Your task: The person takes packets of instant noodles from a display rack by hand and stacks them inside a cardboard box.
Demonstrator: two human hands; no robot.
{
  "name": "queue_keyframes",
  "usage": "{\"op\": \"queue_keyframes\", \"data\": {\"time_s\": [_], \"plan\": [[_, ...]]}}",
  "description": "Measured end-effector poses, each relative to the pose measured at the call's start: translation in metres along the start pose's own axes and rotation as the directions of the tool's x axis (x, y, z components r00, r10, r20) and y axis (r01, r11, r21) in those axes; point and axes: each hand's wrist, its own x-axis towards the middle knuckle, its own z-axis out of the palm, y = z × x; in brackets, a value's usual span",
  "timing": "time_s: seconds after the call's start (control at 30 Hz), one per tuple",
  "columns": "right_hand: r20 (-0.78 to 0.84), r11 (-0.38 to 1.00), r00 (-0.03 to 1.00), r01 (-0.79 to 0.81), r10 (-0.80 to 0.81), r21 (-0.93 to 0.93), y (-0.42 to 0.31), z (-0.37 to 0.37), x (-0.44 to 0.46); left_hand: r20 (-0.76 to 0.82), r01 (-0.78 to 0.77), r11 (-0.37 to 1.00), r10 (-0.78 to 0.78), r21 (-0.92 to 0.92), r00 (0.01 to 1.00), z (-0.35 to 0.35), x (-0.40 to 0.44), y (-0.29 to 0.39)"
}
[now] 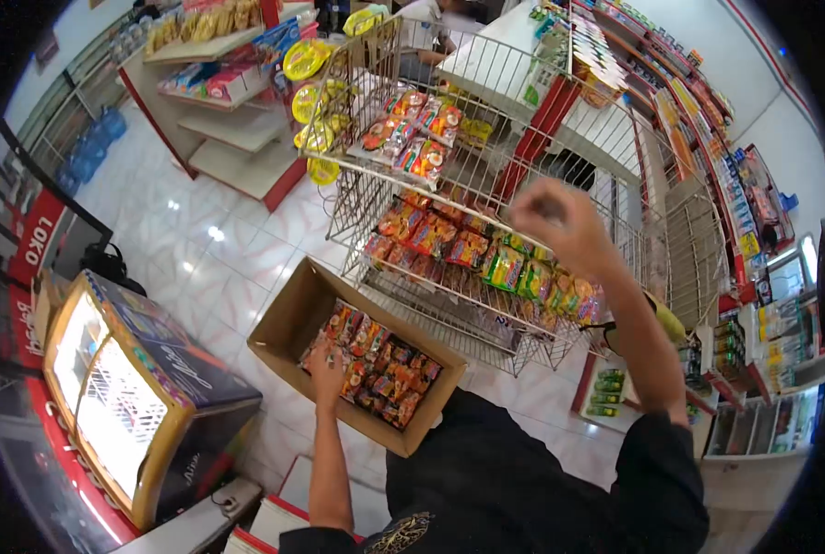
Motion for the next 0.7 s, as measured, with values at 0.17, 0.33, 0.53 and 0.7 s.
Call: {"op": "queue_keyframes", "data": {"time_s": [0.17, 0.33, 0.53, 0.7], "plan": [[-0.085, 0.994, 0.994, -0.075, 0.068, -0.082, 0.093, -0.021, 0.126, -0.008, 0.138, 0.953, -0.145, -0.271, 0.989, -0.002, -0.064, 0.066], [-0.088, 0.955, 0.959, -0.277, 0.269, -0.103, 0.224, 0.0, 0.222, -0.076, 0.18, 0.927, -0.216, -0.328, 0.974, -0.006, -0.108, 0.147], [-0.184, 0.84, 0.837, -0.536, 0.515, -0.086, 0.252, 0.018, 0.271, -0.203, 0.234, 0.903, -0.321, -0.361, 0.925, 0.006, -0.118, 0.191], [-0.197, 0.83, 0.816, -0.557, 0.543, -0.017, 0.269, 0.025, 0.283, -0.287, 0.167, 0.931, -0.265, -0.325, 0.921, 0.02, -0.103, 0.22]]}}
